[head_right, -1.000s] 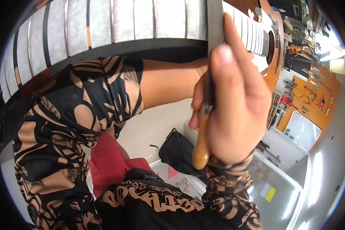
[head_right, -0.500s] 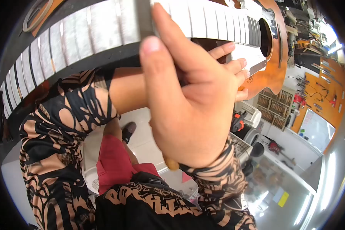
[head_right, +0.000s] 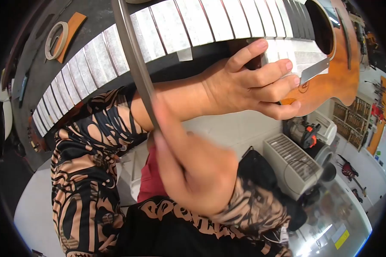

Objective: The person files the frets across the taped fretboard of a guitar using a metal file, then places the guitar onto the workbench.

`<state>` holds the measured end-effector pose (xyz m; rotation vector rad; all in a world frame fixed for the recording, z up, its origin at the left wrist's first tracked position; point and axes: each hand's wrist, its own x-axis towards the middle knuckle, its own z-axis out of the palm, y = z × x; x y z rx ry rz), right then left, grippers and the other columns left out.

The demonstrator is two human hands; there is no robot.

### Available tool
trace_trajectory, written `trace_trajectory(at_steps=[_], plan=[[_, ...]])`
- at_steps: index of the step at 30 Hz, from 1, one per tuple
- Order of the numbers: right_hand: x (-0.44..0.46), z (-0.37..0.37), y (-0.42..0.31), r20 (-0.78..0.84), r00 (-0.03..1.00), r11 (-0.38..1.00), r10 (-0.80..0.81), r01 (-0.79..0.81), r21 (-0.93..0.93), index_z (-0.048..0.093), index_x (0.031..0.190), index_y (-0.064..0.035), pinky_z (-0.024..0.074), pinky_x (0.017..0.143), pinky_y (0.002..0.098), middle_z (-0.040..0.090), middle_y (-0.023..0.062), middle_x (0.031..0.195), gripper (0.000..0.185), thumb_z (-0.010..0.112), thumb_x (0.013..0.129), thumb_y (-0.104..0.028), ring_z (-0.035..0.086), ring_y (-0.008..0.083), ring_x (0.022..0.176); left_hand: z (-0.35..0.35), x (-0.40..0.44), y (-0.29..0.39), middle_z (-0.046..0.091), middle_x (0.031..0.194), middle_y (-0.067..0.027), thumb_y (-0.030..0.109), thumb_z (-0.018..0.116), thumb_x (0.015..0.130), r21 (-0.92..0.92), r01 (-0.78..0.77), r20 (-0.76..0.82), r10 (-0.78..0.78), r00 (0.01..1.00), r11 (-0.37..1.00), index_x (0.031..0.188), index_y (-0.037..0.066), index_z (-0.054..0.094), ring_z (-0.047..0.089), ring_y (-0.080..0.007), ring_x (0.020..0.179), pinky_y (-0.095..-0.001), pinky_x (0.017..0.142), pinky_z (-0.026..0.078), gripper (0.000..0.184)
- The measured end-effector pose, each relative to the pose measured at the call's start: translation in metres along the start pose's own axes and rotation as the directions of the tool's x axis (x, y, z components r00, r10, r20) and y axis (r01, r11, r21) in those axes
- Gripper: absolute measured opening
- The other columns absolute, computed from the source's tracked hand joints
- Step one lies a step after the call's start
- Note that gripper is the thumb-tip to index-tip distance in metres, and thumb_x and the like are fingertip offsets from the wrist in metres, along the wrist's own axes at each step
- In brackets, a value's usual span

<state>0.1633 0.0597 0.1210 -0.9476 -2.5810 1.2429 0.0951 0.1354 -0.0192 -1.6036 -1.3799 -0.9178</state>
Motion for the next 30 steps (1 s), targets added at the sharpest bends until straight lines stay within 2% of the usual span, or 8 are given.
trace_trajectory(at_steps=[3, 7, 10, 11, 14, 17, 22, 30], plan=[[0.046, 0.010, 0.004, -0.176, 0.978, 0.989, -0.116, 0.130, 0.073, 0.057, 0.130, -0.0013, 0.0452, 0.059, 0.0259, 0.061, 0.0136, 0.075, 0.042, 0.061, 0.088, -0.003, 0.060, 0.0154, 0.064, 0.001, -0.001, 0.010, 0.044, 0.119, 0.0040, 0.020, 0.064, 0.081, -0.070, 0.040, 0.020, -0.039, 0.999, 0.997, 0.120, 0.031, 0.033, 0.040, -0.0173, 0.126, -0.0560, 0.113, 0.025, 0.051], [-0.009, -0.010, 0.000, 0.096, 0.991, 0.992, 0.094, -0.101, 0.078, 0.054, 0.129, 0.0056, 0.0487, 0.064, 0.0216, 0.068, 0.0154, 0.079, 0.043, 0.057, 0.087, -0.001, 0.066, 0.0136, 0.065, 0.004, 0.000, 0.006, 0.043, 0.118, 0.0042, 0.023, 0.063, 0.082, -0.067, 0.035, -0.023, -0.037, 0.999, 0.997, 0.118, 0.032, 0.034, 0.040, -0.0166, 0.126, -0.0561, 0.112, 0.026, 0.047], [-0.072, 0.004, 0.016, 0.067, 0.998, 0.986, 0.000, -0.011, 0.165, 0.056, 0.123, 0.0115, 0.0518, 0.057, 0.0281, 0.065, 0.0186, 0.070, 0.044, 0.058, 0.080, 0.001, 0.068, 0.0231, 0.057, 0.002, -0.002, 0.006, 0.041, 0.121, 0.0048, 0.030, 0.064, 0.084, -0.069, 0.048, 0.018, -0.047, 0.999, 0.996, 0.119, 0.035, 0.033, 0.038, -0.0152, 0.126, -0.0553, 0.111, 0.029, 0.047], [-0.076, 0.012, 0.017, -0.049, 0.998, 0.974, -0.048, 0.057, 0.218, 0.058, 0.121, 0.0095, 0.0457, 0.046, 0.0283, 0.057, 0.0076, 0.058, 0.047, 0.066, 0.075, 0.006, 0.054, 0.0184, 0.043, 0.000, -0.002, 0.005, 0.042, 0.116, 0.0049, 0.025, 0.063, 0.083, -0.105, 0.050, 0.013, -0.049, 0.999, 0.993, 0.116, 0.032, 0.033, 0.040, -0.0157, 0.124, -0.0545, 0.111, 0.029, 0.045], [-0.063, 0.012, 0.024, -0.074, 0.993, 0.989, -0.096, 0.104, 0.109, 0.055, 0.124, 0.0107, 0.0499, 0.055, 0.0276, 0.065, 0.0186, 0.070, 0.043, 0.057, 0.082, 0.001, 0.065, 0.0209, 0.054, 0.004, -0.001, 0.009, 0.044, 0.111, 0.0050, 0.019, 0.065, 0.081, -0.141, 0.061, -0.017, -0.065, 0.998, 0.988, 0.112, 0.030, 0.034, 0.041, -0.0163, 0.121, -0.0548, 0.111, 0.027, 0.046], [0.014, 0.000, 0.001, -0.056, 0.996, 0.997, -0.076, 0.077, 0.024, 0.056, 0.128, 0.0050, 0.0449, 0.051, 0.0244, 0.066, 0.0100, 0.068, 0.040, 0.058, 0.088, -0.003, 0.060, 0.0123, 0.051, 0.002, -0.001, 0.004, 0.041, 0.121, 0.0034, 0.026, 0.062, 0.084, 0.016, 0.006, 0.020, -0.006, 1.000, 1.000, 0.120, 0.034, 0.033, 0.038, -0.0160, 0.126, -0.0559, 0.112, 0.026, 0.046], [0.036, -0.012, -0.007, -0.098, 0.975, 0.926, 0.200, -0.155, 0.345, 0.055, 0.130, 0.0030, 0.0327, 0.047, 0.0162, 0.056, -0.0022, 0.060, 0.037, 0.052, 0.096, -0.011, 0.047, 0.0012, 0.049, -0.004, 0.001, 0.003, 0.042, 0.120, 0.0038, 0.027, 0.063, 0.084, -0.083, 0.006, 0.057, -0.001, 0.998, 0.997, 0.119, 0.035, 0.035, 0.039, -0.0161, 0.125, -0.0565, 0.111, 0.026, 0.045], [-0.064, -0.027, 0.034, 0.049, 0.964, 0.619, 0.260, -0.206, 0.758, 0.055, 0.129, 0.0046, 0.0399, 0.040, 0.0219, 0.060, 0.0071, 0.061, 0.039, 0.056, 0.092, -0.007, 0.052, 0.0101, 0.043, 0.007, 0.000, 0.010, 0.043, 0.113, 0.0057, 0.028, 0.064, 0.080, -0.128, 0.048, -0.018, -0.051, 0.999, 0.991, 0.110, 0.038, 0.038, 0.042, -0.0150, 0.120, -0.0564, 0.109, 0.028, 0.041]])
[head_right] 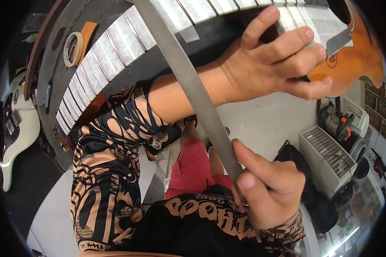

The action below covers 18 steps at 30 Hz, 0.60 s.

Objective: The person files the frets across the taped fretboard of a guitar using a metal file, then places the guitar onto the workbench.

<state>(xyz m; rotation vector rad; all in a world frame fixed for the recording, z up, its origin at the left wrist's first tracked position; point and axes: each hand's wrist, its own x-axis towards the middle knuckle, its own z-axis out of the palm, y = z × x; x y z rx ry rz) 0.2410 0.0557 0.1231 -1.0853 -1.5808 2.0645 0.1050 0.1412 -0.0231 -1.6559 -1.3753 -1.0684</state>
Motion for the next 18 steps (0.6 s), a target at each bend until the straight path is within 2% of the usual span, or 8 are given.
trace_trajectory(at_steps=[1, 3, 5, 9, 11, 12, 16, 18], plan=[[-0.006, -0.005, 0.002, 0.014, 0.997, 0.991, 0.070, -0.071, 0.115, 0.055, 0.129, 0.0053, 0.0441, 0.048, 0.0217, 0.065, 0.0097, 0.067, 0.041, 0.057, 0.088, 0.000, 0.057, 0.0098, 0.050, 0.000, 0.000, 0.000, 0.044, 0.110, 0.0055, 0.027, 0.065, 0.079, -0.015, 0.003, -0.010, -0.003, 1.000, 1.000, 0.107, 0.037, 0.038, 0.044, -0.0150, 0.118, -0.0567, 0.107, 0.029, 0.040], [-0.012, -0.012, 0.014, 0.051, 0.997, 0.988, 0.058, -0.065, 0.144, 0.054, 0.130, 0.0052, 0.0445, 0.047, 0.0219, 0.066, 0.0112, 0.069, 0.043, 0.057, 0.088, 0.000, 0.057, 0.0105, 0.050, 0.012, -0.001, 0.007, 0.044, 0.108, 0.0050, 0.026, 0.065, 0.077, -0.013, 0.039, -0.079, -0.040, 0.996, 0.999, 0.103, 0.036, 0.037, 0.044, -0.0164, 0.117, -0.0574, 0.104, 0.032, 0.039], [-0.021, -0.016, 0.026, 0.107, 0.992, 0.976, 0.072, -0.092, 0.196, 0.051, 0.133, 0.0044, 0.0465, 0.048, 0.0227, 0.067, 0.0138, 0.072, 0.047, 0.056, 0.085, 0.004, 0.058, 0.0115, 0.051, 0.004, -0.001, 0.004, 0.044, 0.108, 0.0048, 0.025, 0.065, 0.077, -0.021, 0.033, -0.050, -0.034, 0.998, 0.999, 0.103, 0.036, 0.037, 0.044, -0.0170, 0.117, -0.0574, 0.104, 0.032, 0.040], [-0.032, -0.016, 0.049, 0.115, 0.993, 0.987, -0.023, 0.004, 0.163, 0.051, 0.133, 0.0036, 0.0490, 0.050, 0.0237, 0.067, 0.0144, 0.072, 0.049, 0.058, 0.084, 0.007, 0.060, 0.0126, 0.053, 0.003, -0.001, 0.001, 0.042, 0.107, 0.0042, 0.024, 0.065, 0.077, 0.025, 0.005, -0.025, -0.004, 1.000, 1.000, 0.104, 0.036, 0.035, 0.043, -0.0181, 0.116, -0.0584, 0.105, 0.029, 0.042], [-0.038, -0.008, 0.055, 0.027, 0.999, 0.991, -0.037, 0.033, 0.131, 0.050, 0.135, -0.0010, 0.0465, 0.039, 0.0247, 0.065, 0.0168, 0.066, 0.049, 0.061, 0.088, -0.012, 0.058, 0.0167, 0.043, 0.000, -0.001, 0.000, 0.042, 0.107, 0.0041, 0.023, 0.065, 0.077, 0.044, -0.016, 0.005, 0.016, 1.000, 0.999, 0.105, 0.036, 0.034, 0.042, -0.0182, 0.116, -0.0590, 0.105, 0.028, 0.043], [-0.041, -0.008, 0.058, 0.026, 0.999, 0.990, -0.040, 0.036, 0.134, 0.050, 0.135, -0.0010, 0.0465, 0.039, 0.0247, 0.065, 0.0168, 0.066, 0.049, 0.061, 0.088, -0.012, 0.058, 0.0167, 0.043, -0.001, -0.001, -0.001, 0.041, 0.107, 0.0040, 0.023, 0.065, 0.077, 0.065, -0.034, 0.029, 0.032, 0.999, 0.997, 0.105, 0.036, 0.034, 0.041, -0.0184, 0.116, -0.0597, 0.105, 0.027, 0.044], [-0.052, -0.011, 0.068, 0.106, 0.970, 0.974, -0.218, 0.223, -0.033, 0.054, 0.131, 0.0011, 0.0473, 0.042, 0.0256, 0.063, 0.0128, 0.061, 0.043, 0.060, 0.089, -0.006, 0.057, 0.0147, 0.043, -0.001, -0.002, 0.000, 0.041, 0.110, 0.0037, 0.023, 0.066, 0.076, 0.058, -0.038, 0.048, 0.036, 0.998, 0.998, 0.106, 0.036, 0.033, 0.040, -0.0190, 0.117, -0.0605, 0.105, 0.025, 0.047], [-0.057, -0.010, 0.065, 0.149, 0.948, 0.900, -0.280, 0.313, -0.304, 0.056, 0.129, 0.0019, 0.0468, 0.043, 0.0252, 0.061, 0.0099, 0.058, 0.040, 0.060, 0.090, -0.005, 0.056, 0.0133, 0.043, 0.000, -0.002, 0.000, 0.041, 0.110, 0.0034, 0.022, 0.066, 0.075, 0.072, -0.033, 0.039, 0.031, 0.999, 0.997, 0.107, 0.036, 0.033, 0.040, -0.0194, 0.118, -0.0605, 0.105, 0.025, 0.048]])
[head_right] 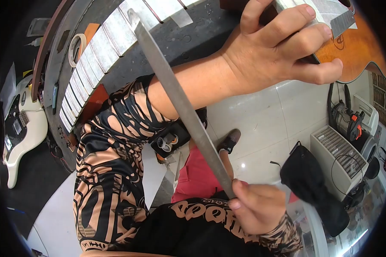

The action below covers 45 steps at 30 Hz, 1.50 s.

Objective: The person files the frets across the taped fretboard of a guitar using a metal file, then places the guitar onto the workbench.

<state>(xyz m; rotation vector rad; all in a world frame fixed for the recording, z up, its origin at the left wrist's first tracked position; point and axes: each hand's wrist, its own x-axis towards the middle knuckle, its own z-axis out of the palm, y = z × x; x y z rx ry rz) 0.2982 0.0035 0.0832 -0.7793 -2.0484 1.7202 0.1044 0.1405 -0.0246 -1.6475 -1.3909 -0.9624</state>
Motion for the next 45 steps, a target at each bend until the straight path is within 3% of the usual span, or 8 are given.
trace_trajectory(at_steps=[6, 13, 18, 27, 31, 38, 40, 45], plan=[[0.003, 0.016, -0.018, -0.046, 0.999, 0.977, 0.013, -0.022, -0.211, 0.065, 0.115, -0.0001, 0.0443, 0.045, 0.0283, 0.059, 0.0083, 0.063, 0.048, 0.073, 0.068, 0.004, 0.056, 0.0198, 0.047, -0.004, -0.001, -0.003, 0.042, 0.112, 0.0035, 0.022, 0.065, 0.079, -0.036, -0.027, 0.042, 0.028, 0.999, 0.999, 0.108, 0.036, 0.033, 0.039, -0.0195, 0.120, -0.0600, 0.106, 0.026, 0.046], [0.143, 0.021, -0.058, 0.037, 0.999, 0.870, -0.011, 0.028, -0.491, 0.062, 0.121, 0.0031, 0.0454, 0.053, 0.0213, 0.061, 0.0059, 0.061, 0.037, 0.063, 0.084, 0.001, 0.059, 0.0113, 0.051, 0.000, -0.007, 0.002, 0.043, 0.113, 0.0039, 0.025, 0.064, 0.080, -0.048, 0.017, -0.043, -0.020, 0.999, 0.999, 0.111, 0.035, 0.034, 0.041, -0.0189, 0.119, -0.0593, 0.106, 0.028, 0.044], [0.190, 0.033, -0.078, -0.176, 0.960, 0.934, 0.215, -0.255, -0.252, 0.060, 0.126, -0.0003, 0.0338, 0.046, 0.0166, 0.051, -0.0050, 0.056, 0.037, 0.062, 0.091, -0.014, 0.045, 0.0030, 0.045, 0.002, -0.005, 0.001, 0.044, 0.113, 0.0043, 0.028, 0.064, 0.080, -0.057, 0.020, -0.059, -0.023, 0.998, 0.998, 0.111, 0.036, 0.036, 0.045, -0.0181, 0.117, -0.0588, 0.107, 0.028, 0.043], [0.061, -0.011, -0.043, -0.040, 0.971, 0.840, -0.235, 0.182, -0.512, 0.068, 0.111, 0.0011, 0.0417, 0.045, 0.0260, 0.056, 0.0009, 0.060, 0.047, 0.069, 0.064, 0.005, 0.051, 0.0141, 0.045, 0.000, -0.001, 0.002, 0.044, 0.114, 0.0049, 0.031, 0.065, 0.080, -0.069, 0.036, -0.035, -0.039, 0.999, 0.997, 0.114, 0.038, 0.037, 0.045, -0.0166, 0.118, -0.0575, 0.108, 0.027, 0.045], [0.034, -0.006, -0.045, 0.076, 0.984, 0.790, -0.159, 0.173, -0.588, 0.065, 0.116, -0.0017, 0.0336, 0.042, 0.0287, 0.055, 0.0003, 0.063, 0.054, 0.072, 0.062, 0.001, 0.047, 0.0149, 0.047, -0.003, -0.003, -0.002, 0.042, 0.116, 0.0049, 0.032, 0.066, 0.079, -0.014, 0.003, 0.007, -0.003, 1.000, 1.000, 0.115, 0.038, 0.036, 0.042, -0.0168, 0.121, -0.0576, 0.109, 0.024, 0.047], [0.008, 0.007, -0.055, 0.050, 0.997, 0.722, -0.057, 0.076, -0.687, 0.062, 0.117, -0.0007, 0.0392, 0.045, 0.0305, 0.054, 0.0074, 0.061, 0.055, 0.066, 0.064, 0.012, 0.048, 0.0205, 0.046, 0.001, -0.003, 0.001, 0.041, 0.117, 0.0049, 0.033, 0.066, 0.080, 0.001, 0.014, -0.014, -0.014, 1.000, 1.000, 0.116, 0.038, 0.035, 0.041, -0.0169, 0.123, -0.0572, 0.111, 0.024, 0.048], [0.000, 0.011, -0.046, 0.001, 0.996, 0.704, -0.091, 0.065, -0.708, 0.065, 0.116, -0.0032, 0.0373, 0.044, 0.0314, 0.055, 0.0041, 0.065, 0.052, 0.073, 0.065, 0.001, 0.048, 0.0183, 0.048, 0.001, -0.002, 0.002, 0.041, 0.117, 0.0049, 0.033, 0.066, 0.080, 0.012, 0.013, -0.010, -0.013, 1.000, 1.000, 0.116, 0.038, 0.035, 0.040, -0.0167, 0.123, -0.0569, 0.111, 0.024, 0.047], [0.095, 0.021, -0.060, 0.041, 0.997, 0.691, -0.059, 0.071, -0.719, 0.063, 0.120, 0.0000, 0.0404, 0.046, 0.0310, 0.052, 0.0087, 0.060, 0.048, 0.066, 0.074, 0.009, 0.051, 0.0202, 0.048, -0.002, 0.002, 0.001, 0.041, 0.119, 0.0046, 0.032, 0.065, 0.081, 0.018, 0.018, 0.001, -0.018, 1.000, 1.000, 0.118, 0.038, 0.034, 0.040, -0.0167, 0.123, -0.0570, 0.111, 0.025, 0.048]])
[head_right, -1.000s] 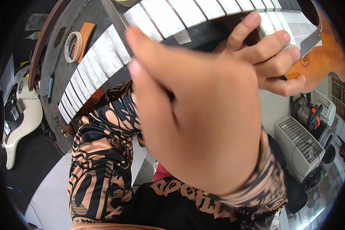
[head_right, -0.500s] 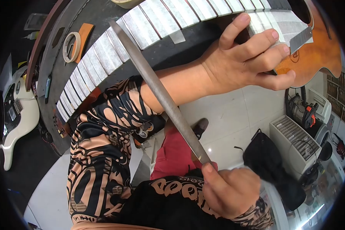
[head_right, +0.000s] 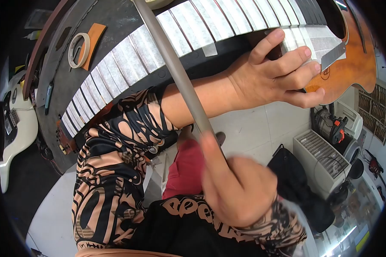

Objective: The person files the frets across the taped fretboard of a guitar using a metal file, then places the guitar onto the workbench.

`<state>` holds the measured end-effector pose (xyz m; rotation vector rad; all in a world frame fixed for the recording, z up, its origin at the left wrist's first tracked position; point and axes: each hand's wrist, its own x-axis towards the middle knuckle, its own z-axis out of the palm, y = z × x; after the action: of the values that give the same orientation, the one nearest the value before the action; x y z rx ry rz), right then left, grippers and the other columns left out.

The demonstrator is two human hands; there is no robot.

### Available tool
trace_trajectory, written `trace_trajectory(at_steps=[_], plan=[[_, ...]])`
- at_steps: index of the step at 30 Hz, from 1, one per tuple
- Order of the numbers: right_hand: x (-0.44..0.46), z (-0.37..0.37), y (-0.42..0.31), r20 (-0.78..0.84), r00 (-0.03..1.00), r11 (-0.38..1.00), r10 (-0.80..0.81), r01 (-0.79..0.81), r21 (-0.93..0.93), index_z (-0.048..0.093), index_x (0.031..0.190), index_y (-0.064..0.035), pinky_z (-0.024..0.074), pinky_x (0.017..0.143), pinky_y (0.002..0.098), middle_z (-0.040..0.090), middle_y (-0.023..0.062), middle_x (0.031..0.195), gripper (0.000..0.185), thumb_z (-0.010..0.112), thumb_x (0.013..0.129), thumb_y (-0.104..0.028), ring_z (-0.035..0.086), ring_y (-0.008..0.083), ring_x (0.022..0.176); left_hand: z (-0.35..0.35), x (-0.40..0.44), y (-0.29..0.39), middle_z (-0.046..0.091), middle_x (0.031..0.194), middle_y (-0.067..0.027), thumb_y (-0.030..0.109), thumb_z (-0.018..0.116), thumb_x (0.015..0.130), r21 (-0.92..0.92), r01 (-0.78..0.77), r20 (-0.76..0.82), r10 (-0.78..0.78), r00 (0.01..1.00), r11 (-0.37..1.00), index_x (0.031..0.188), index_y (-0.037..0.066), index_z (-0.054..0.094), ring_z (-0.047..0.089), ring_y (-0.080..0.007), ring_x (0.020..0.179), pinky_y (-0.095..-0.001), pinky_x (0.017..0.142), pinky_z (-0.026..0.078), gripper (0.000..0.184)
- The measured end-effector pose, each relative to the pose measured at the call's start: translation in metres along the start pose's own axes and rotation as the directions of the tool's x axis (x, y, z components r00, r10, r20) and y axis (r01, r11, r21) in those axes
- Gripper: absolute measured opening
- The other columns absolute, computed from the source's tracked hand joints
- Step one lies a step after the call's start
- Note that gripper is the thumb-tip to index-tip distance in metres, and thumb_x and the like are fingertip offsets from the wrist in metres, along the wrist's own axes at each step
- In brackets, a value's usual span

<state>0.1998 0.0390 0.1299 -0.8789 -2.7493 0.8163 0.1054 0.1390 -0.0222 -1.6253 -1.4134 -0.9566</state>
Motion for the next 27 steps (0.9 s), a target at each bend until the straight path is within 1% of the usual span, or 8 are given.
trace_trajectory(at_steps=[6, 9, 14, 16, 18, 21, 26, 27], plan=[[0.054, 0.001, 0.000, -0.036, 0.999, 0.998, -0.026, 0.028, 0.057, 0.060, 0.125, -0.0004, 0.0420, 0.048, 0.0304, 0.054, 0.0099, 0.062, 0.048, 0.066, 0.078, 0.006, 0.052, 0.0227, 0.048, -0.007, 0.000, -0.003, 0.044, 0.117, 0.0042, 0.022, 0.063, 0.082, -0.061, -0.010, 0.056, 0.014, 0.998, 0.998, 0.117, 0.033, 0.033, 0.037, -0.0162, 0.125, -0.0557, 0.114, 0.021, 0.047], [-0.023, 0.015, 0.016, -0.098, 0.993, 0.996, -0.064, 0.071, 0.062, 0.061, 0.125, -0.0025, 0.0391, 0.043, 0.0320, 0.051, 0.0049, 0.061, 0.055, 0.070, 0.071, 0.002, 0.049, 0.0179, 0.047, 0.002, -0.002, 0.000, 0.041, 0.122, 0.0034, 0.032, 0.062, 0.082, -0.015, -0.006, -0.019, 0.006, 1.000, 1.000, 0.120, 0.036, 0.034, 0.038, -0.0178, 0.126, -0.0569, 0.110, 0.027, 0.047], [-0.082, 0.021, 0.022, -0.116, 0.986, 0.993, -0.115, 0.113, -0.028, 0.060, 0.123, 0.0020, 0.0378, 0.042, 0.0307, 0.052, 0.0061, 0.063, 0.057, 0.070, 0.067, 0.003, 0.048, 0.0193, 0.047, 0.002, -0.002, 0.001, 0.042, 0.119, 0.0046, 0.031, 0.065, 0.080, -0.054, 0.019, -0.001, -0.019, 1.000, 0.998, 0.114, 0.038, 0.038, 0.037, -0.0166, 0.127, -0.0557, 0.110, 0.028, 0.044], [-0.046, 0.019, 0.020, -0.123, 0.983, 0.990, -0.136, 0.131, -0.052, 0.061, 0.124, 0.0002, 0.0375, 0.042, 0.0304, 0.049, 0.0055, 0.062, 0.057, 0.069, 0.068, 0.003, 0.047, 0.0179, 0.046, 0.002, -0.001, 0.002, 0.042, 0.119, 0.0047, 0.030, 0.065, 0.079, -0.064, 0.021, -0.004, -0.021, 1.000, 0.998, 0.113, 0.037, 0.038, 0.037, -0.0167, 0.127, -0.0557, 0.110, 0.027, 0.044], [0.016, -0.003, -0.005, 0.031, 0.999, 0.993, -0.026, 0.029, -0.116, 0.060, 0.125, 0.0007, 0.0403, 0.046, 0.0306, 0.052, 0.0090, 0.061, 0.051, 0.067, 0.075, 0.008, 0.050, 0.0187, 0.047, 0.001, -0.002, 0.001, 0.042, 0.118, 0.0049, 0.031, 0.065, 0.079, -0.072, 0.019, -0.010, -0.019, 1.000, 0.997, 0.112, 0.037, 0.037, 0.037, -0.0167, 0.127, -0.0557, 0.110, 0.027, 0.044], [0.063, 0.003, -0.009, -0.035, 0.998, 0.996, -0.045, 0.042, -0.079, 0.059, 0.128, -0.0028, 0.0404, 0.047, 0.0313, 0.052, 0.0088, 0.061, 0.052, 0.067, 0.078, 0.006, 0.049, 0.0184, 0.047, -0.001, -0.001, -0.002, 0.043, 0.116, 0.0044, 0.024, 0.062, 0.082, -0.077, 0.002, -0.018, -0.003, 1.000, 0.997, 0.114, 0.033, 0.035, 0.038, -0.0174, 0.125, -0.0572, 0.112, 0.023, 0.043], [-0.009, 0.008, 0.007, -0.040, 0.997, 0.994, -0.065, 0.061, -0.094, 0.058, 0.124, 0.0030, 0.0434, 0.049, 0.0329, 0.056, 0.0102, 0.065, 0.049, 0.067, 0.076, 0.008, 0.051, 0.0233, 0.050, -0.002, -0.001, -0.002, 0.042, 0.120, 0.0049, 0.028, 0.065, 0.081, -0.062, 0.010, 0.005, -0.009, 1.000, 0.998, 0.114, 0.036, 0.035, 0.038, -0.0159, 0.127, -0.0556, 0.113, 0.024, 0.045], [-0.038, 0.013, 0.014, -0.069, 0.989, 0.984, -0.133, 0.123, -0.132, 0.062, 0.117, 0.0062, 0.0383, 0.042, 0.0313, 0.054, 0.0078, 0.063, 0.051, 0.068, 0.066, 0.006, 0.047, 0.0197, 0.046, -0.002, 0.000, 0.000, 0.042, 0.120, 0.0049, 0.027, 0.064, 0.081, -0.074, 0.018, 0.023, -0.016, 1.000, 0.997, 0.115, 0.035, 0.035, 0.038, -0.0154, 0.127, -0.0554, 0.113, 0.023, 0.045]])
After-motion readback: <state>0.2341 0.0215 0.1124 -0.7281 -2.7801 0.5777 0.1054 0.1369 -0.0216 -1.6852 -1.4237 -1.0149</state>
